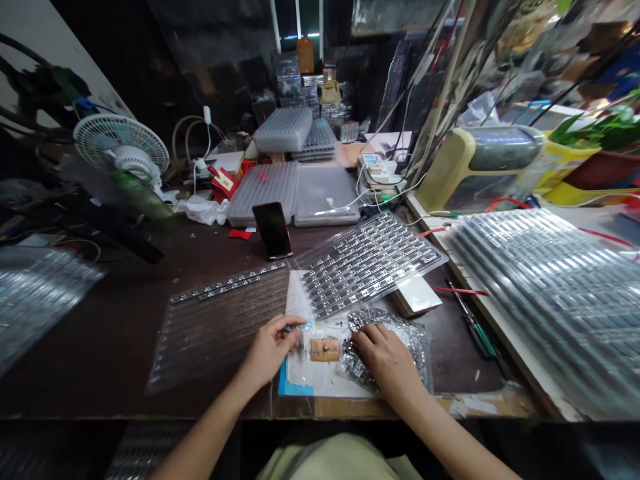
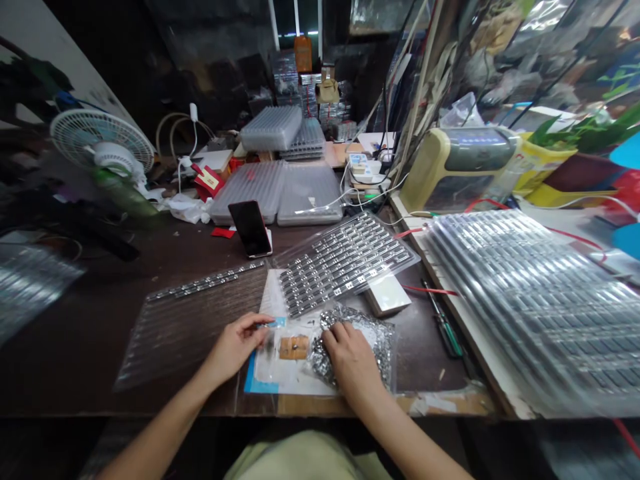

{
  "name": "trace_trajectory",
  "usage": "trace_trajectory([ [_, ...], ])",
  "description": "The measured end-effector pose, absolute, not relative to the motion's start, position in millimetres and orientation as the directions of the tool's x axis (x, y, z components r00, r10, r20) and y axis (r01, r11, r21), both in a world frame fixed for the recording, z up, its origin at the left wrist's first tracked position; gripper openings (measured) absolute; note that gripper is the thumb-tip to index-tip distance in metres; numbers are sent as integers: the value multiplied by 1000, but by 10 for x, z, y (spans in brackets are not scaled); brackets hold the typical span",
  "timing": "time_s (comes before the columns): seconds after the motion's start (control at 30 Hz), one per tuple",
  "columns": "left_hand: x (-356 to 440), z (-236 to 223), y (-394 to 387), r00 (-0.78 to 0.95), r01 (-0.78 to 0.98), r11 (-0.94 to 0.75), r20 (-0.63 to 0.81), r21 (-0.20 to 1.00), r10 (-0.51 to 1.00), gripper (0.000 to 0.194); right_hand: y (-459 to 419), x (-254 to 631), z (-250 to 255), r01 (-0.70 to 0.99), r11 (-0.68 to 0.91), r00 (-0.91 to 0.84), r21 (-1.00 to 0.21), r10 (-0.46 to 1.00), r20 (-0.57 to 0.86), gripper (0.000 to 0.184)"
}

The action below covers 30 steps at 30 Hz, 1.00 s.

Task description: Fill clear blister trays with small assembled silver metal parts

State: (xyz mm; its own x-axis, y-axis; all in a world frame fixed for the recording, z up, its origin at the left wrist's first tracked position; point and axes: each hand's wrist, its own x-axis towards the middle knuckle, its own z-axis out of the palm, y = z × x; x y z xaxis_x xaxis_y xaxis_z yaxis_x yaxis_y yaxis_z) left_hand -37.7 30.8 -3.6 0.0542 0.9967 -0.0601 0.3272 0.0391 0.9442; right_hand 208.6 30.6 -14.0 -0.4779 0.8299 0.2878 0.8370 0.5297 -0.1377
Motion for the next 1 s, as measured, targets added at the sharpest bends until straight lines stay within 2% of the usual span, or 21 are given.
trace_trajectory([
  [0.17,-102,-111,159,50,514,-114,103,850,993,13,353,2087,-200,828,502,-410,-247,845,344,14],
  [0.33,-13,-130,145,96,555,-231,214,799,972,12,358,2111,-102,814,459,-342,-356,874,346,23],
  [0.4,-14,-142,131,106,567,-248,229,786,968,13,361,2108,-73,808,482,-366,-340,862,351,18],
  [0.53,-14,-153,94,137,580,-291,261,761,956,13,377,2067,-105,827,520,-439,-216,836,330,10],
  [0.6,-7,-155,83,152,586,-305,268,751,951,14,383,2048,-139,832,513,-435,-209,839,326,12],
  [0.67,1,-158,79,164,598,-312,269,739,949,14,382,2042,-157,824,509,-415,-251,842,344,18],
  [0.8,17,-164,86,170,634,-306,258,710,951,14,357,2057,-121,790,479,-327,-381,857,399,17],
  [1.0,49,-121,91,177,673,-296,241,678,954,14,316,2043,-22,680,457,-283,-573,885,370,16],
])
